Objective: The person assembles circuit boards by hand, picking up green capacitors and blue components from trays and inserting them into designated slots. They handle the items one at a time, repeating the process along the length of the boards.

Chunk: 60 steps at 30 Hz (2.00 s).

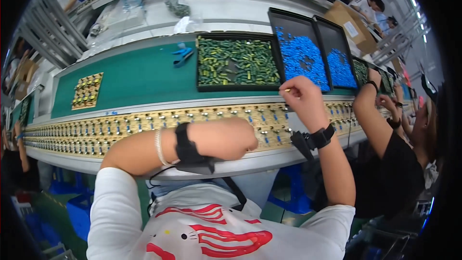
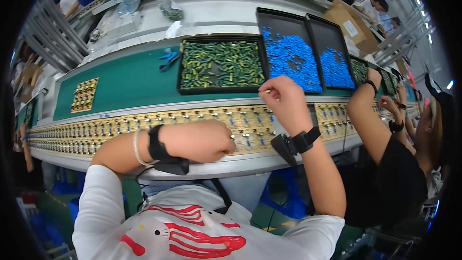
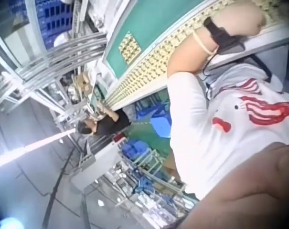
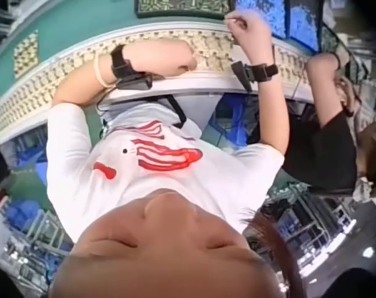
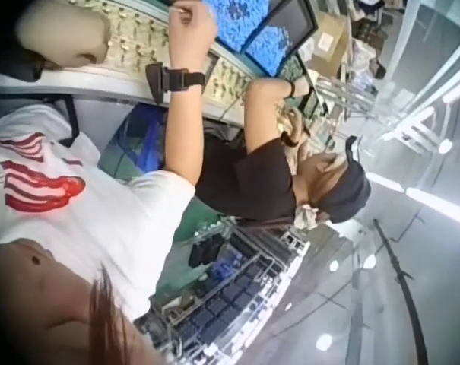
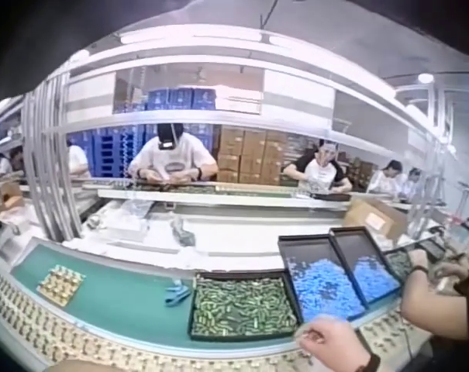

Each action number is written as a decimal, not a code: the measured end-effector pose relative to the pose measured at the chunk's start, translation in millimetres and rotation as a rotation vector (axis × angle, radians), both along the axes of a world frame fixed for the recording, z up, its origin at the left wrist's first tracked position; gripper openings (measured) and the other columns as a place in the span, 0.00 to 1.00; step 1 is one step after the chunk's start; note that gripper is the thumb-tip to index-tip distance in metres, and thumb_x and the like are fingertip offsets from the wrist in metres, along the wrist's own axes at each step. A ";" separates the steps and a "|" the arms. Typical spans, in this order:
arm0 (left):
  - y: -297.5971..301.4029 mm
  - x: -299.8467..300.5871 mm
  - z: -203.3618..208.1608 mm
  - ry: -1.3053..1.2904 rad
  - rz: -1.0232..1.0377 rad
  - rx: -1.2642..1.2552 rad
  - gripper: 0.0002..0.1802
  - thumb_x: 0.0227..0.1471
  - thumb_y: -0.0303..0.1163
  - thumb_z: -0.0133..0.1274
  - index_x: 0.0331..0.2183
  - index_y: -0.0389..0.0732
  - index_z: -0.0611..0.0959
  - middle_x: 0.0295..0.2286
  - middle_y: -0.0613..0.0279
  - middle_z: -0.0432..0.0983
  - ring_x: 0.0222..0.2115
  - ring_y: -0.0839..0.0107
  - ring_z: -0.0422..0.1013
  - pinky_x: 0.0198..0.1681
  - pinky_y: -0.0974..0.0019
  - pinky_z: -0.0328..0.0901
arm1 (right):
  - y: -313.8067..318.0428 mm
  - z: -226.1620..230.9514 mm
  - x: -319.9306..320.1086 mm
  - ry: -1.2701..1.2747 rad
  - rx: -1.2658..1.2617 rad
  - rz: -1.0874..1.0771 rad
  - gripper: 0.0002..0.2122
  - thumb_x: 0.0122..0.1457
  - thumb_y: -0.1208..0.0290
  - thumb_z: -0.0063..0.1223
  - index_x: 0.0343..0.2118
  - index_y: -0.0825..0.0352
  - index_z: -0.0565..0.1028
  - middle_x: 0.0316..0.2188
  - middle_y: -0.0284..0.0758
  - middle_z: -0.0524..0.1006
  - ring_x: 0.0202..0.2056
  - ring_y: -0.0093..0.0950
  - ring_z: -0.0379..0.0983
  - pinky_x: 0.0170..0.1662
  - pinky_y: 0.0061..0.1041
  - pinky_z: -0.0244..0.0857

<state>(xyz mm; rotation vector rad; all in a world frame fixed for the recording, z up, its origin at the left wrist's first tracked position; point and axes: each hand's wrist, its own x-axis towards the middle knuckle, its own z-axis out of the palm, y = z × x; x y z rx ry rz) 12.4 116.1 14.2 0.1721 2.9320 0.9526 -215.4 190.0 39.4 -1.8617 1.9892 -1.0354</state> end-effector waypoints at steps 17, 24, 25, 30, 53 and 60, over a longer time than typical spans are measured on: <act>-122.5 -19.4 -19.1 0.265 0.650 -0.308 0.10 0.47 0.31 0.59 0.34 0.42 0.85 0.33 0.55 0.78 0.41 0.53 0.73 0.46 0.53 0.68 | 25.9 -25.4 26.3 -0.286 0.471 0.127 0.07 0.58 0.81 0.55 0.39 0.70 0.81 0.34 0.34 0.80 0.36 0.21 0.78 0.41 0.22 0.72; -119.7 -14.4 -22.2 0.343 0.658 -0.372 0.05 0.49 0.33 0.58 0.30 0.43 0.85 0.27 0.59 0.80 0.38 0.55 0.74 0.44 0.50 0.67 | 14.4 -29.7 41.8 0.045 0.326 0.191 0.07 0.55 0.80 0.56 0.36 0.70 0.81 0.31 0.41 0.80 0.31 0.34 0.78 0.36 0.28 0.72; -116.6 -13.9 -20.8 0.382 0.646 -0.406 0.06 0.50 0.33 0.58 0.29 0.43 0.84 0.27 0.60 0.80 0.37 0.55 0.74 0.42 0.50 0.67 | 14.2 -29.9 42.4 0.119 0.284 0.215 0.07 0.54 0.79 0.56 0.35 0.69 0.81 0.30 0.42 0.80 0.31 0.37 0.78 0.36 0.31 0.71; -99.1 -6.9 4.7 0.438 0.647 -0.320 0.06 0.51 0.33 0.58 0.32 0.42 0.85 0.27 0.60 0.79 0.35 0.54 0.74 0.39 0.51 0.67 | 15.6 -34.1 49.4 0.147 0.234 0.212 0.06 0.55 0.79 0.54 0.35 0.69 0.79 0.30 0.43 0.79 0.33 0.42 0.76 0.38 0.35 0.70; -26.2 7.0 12.9 -0.016 0.434 0.479 0.09 0.51 0.22 0.58 0.38 0.35 0.86 0.31 0.59 0.82 0.31 0.73 0.76 0.37 0.68 0.70 | -81.0 -15.5 3.6 0.368 0.108 0.123 0.10 0.55 0.65 0.57 0.33 0.68 0.79 0.29 0.44 0.79 0.36 0.42 0.76 0.41 0.38 0.70; -5.9 -1.2 0.5 -0.007 0.363 0.499 0.08 0.48 0.19 0.58 0.35 0.33 0.84 0.34 0.56 0.82 0.34 0.65 0.77 0.40 0.64 0.70 | -104.2 -39.7 12.6 0.276 0.108 0.189 0.07 0.53 0.72 0.55 0.33 0.62 0.82 0.35 0.42 0.81 0.39 0.42 0.78 0.44 0.39 0.72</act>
